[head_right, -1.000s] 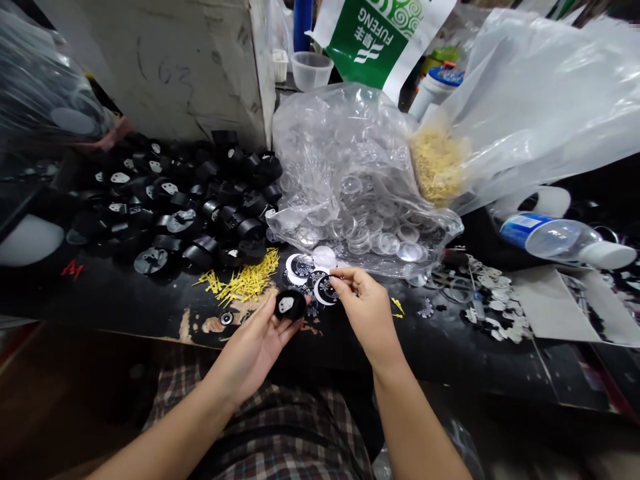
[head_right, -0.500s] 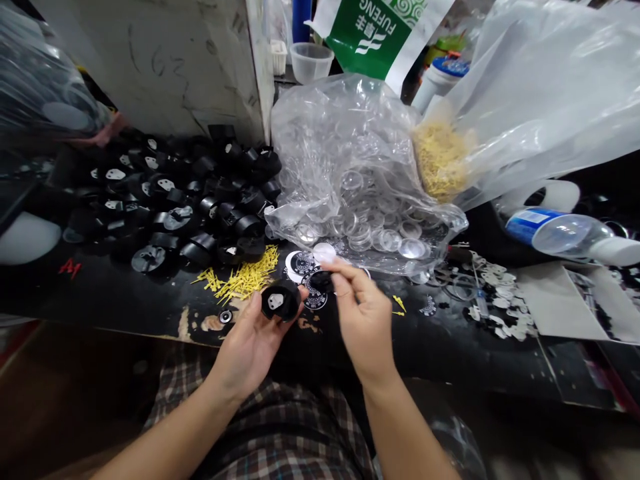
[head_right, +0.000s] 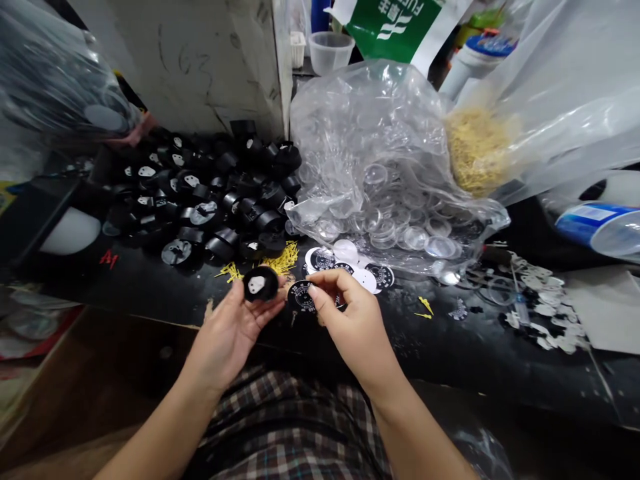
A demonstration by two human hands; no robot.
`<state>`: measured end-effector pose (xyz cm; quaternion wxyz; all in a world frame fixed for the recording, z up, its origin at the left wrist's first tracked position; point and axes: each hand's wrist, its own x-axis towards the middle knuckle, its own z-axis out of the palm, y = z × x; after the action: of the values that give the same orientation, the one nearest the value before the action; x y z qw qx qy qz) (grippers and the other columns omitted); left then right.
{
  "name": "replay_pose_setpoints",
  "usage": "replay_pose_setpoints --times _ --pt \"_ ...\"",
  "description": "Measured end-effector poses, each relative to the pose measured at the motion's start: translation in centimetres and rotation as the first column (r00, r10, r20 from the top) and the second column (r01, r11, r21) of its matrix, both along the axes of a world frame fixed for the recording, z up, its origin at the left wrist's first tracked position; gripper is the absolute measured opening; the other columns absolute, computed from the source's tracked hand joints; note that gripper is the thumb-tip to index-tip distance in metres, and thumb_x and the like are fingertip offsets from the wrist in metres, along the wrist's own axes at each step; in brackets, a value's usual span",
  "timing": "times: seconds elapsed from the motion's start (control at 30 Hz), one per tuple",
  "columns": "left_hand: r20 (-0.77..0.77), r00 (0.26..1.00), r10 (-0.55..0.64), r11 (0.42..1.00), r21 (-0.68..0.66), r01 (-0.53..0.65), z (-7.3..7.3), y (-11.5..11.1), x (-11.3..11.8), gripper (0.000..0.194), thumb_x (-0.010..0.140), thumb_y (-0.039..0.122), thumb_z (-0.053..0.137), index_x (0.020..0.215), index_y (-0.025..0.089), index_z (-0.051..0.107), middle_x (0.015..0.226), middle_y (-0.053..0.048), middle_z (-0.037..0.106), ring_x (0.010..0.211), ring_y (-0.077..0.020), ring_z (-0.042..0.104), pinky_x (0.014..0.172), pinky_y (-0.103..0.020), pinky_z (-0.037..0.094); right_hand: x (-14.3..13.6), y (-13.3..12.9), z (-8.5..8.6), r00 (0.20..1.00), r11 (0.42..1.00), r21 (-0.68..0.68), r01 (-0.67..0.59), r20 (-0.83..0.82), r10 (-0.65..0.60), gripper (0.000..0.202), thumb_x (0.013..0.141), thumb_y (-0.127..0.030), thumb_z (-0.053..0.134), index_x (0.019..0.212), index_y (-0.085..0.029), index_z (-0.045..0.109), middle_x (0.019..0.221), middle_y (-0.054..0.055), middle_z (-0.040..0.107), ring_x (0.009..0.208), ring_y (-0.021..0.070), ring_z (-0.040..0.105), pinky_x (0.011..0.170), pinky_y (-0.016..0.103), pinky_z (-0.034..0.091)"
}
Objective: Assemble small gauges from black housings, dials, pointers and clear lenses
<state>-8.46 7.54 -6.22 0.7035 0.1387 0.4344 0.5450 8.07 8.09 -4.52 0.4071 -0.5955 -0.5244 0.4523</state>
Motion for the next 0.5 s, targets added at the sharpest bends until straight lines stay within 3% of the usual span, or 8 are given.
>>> replay_pose_setpoints --times 0.1,0.23,0.33,0.5 --pt "0.021 0.997 -0.074 0.997 0.013 0.074 -0.1 -0.9 1.1 0.024 0.087 0.034 0.060 0.105 0.021 0.069 0.105 -0.004 0.072 0.093 -0.0169 0.067 0.084 -0.030 0.055 -0.8 -0.2 0.3 0.998 0.998 0.058 -0.010 0.068 0.006 0.010 0.085 -0.032 0.060 0.090 -0.023 0.063 0.081 -0.001 0.065 0.070 0.0129 0.058 0.064 0.024 0.047" --pt "-0.031 0.994 -0.100 0.990 0.093 0.103 -0.6 -2.2 2.2 0.030 0.088 0.032 0.059 0.117 0.034 0.064 0.127 0.003 0.063 0.121 -0.0179 0.054 0.099 -0.030 0.047 -1.8 -0.4 0.6 0.991 0.995 0.094 -0.018 0.132 0.006 0.007 0.086 -0.029 0.059 0.087 -0.022 0.060 0.077 -0.002 0.063 0.068 0.0129 0.059 0.064 0.026 0.048" --pt "-0.098 0.988 -0.117 0.982 0.139 0.130 -1.0 -2.5 2.1 0.034 0.089 0.033 0.057 0.122 0.038 0.060 0.138 0.005 0.054 0.132 -0.0192 0.042 0.104 -0.029 0.042 -2.0 -0.4 0.6 0.989 0.998 0.055 -0.029 0.147 0.020 0.010 0.085 -0.030 0.060 0.084 -0.022 0.056 0.075 -0.002 0.061 0.066 0.0132 0.060 0.063 0.027 0.048" --pt "-0.121 0.977 -0.175 0.972 0.134 0.191 -1.4 -2.3 1.6 0.036 0.088 0.035 0.058 0.124 0.037 0.059 0.138 0.003 0.054 0.130 -0.0219 0.045 0.103 -0.033 0.044 -1.6 -0.2 0.4 0.998 0.999 -0.042 -0.035 0.047 0.037 0.017 0.084 -0.035 0.059 0.079 -0.021 0.051 0.072 -0.003 0.056 0.059 0.0121 0.058 0.056 0.026 0.047"
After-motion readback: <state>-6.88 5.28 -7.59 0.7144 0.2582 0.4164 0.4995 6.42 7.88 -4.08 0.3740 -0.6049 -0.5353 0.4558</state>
